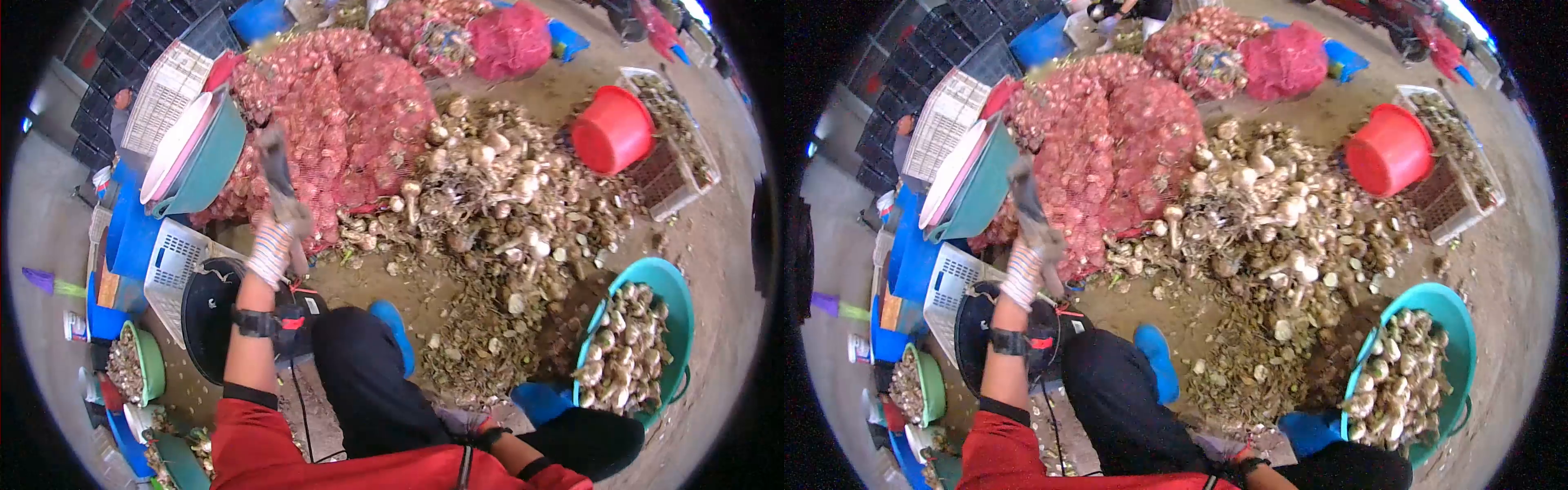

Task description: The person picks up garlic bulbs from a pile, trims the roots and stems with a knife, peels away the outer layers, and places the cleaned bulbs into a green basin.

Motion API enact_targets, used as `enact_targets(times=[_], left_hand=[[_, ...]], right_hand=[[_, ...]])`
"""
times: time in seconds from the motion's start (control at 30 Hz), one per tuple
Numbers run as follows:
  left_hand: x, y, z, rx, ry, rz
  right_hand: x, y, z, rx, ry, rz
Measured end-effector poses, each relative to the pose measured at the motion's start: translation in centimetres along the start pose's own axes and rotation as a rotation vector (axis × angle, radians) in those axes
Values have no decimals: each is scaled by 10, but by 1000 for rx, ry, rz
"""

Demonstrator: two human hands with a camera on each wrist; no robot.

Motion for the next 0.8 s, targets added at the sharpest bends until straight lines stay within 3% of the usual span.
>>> enact_targets(times=[0.03,0.07,0.1,0.13,0.2,0.3,0.5,0.57,0.6,0.67,0.73,0.77,0.8], left_hand=[[9,-15,-35,6,-14,38],[20,-31,-78,36,-224,89],[42,-53,-141,203,-250,190],[47,-67,-197,290,-471,93],[51,-73,-250,611,-632,321],[67,-122,-349,404,-552,215],[87,-140,-416,291,-751,231],[27,-121,-380,399,-367,181],[-5,-100,-343,553,-357,183],[-53,-88,-316,372,-899,-93],[-106,-63,-316,326,-573,-457],[-107,-65,-317,321,-561,-462],[-98,-70,-308,200,-646,-390]], right_hand=[[9,-6,1,-41,-53,-10],[17,-12,2,-65,-95,-24],[26,-18,2,-86,-135,-34],[36,-24,4,-110,-155,-42],[48,-35,5,-147,-214,-68],[60,-49,7,-188,-274,-84],[70,-69,-3,-242,-305,-26],[73,-71,-4,-260,-301,23],[74,-71,-2,-268,-296,52],[76,-65,-2,-282,-291,103],[74,-60,-1,-311,-299,152],[75,-58,0,-324,-303,178],[72,-58,1,-339,-313,195]])
Point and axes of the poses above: each hand's wrist, its own y-axis away from the middle knuckle, its own x-axis out of the back of the hand, z = x × y, the point moved 10 cm from there along -y, towards the middle knuckle, and after that the axes turned 11 degrees about y, right-handed, at the moved point
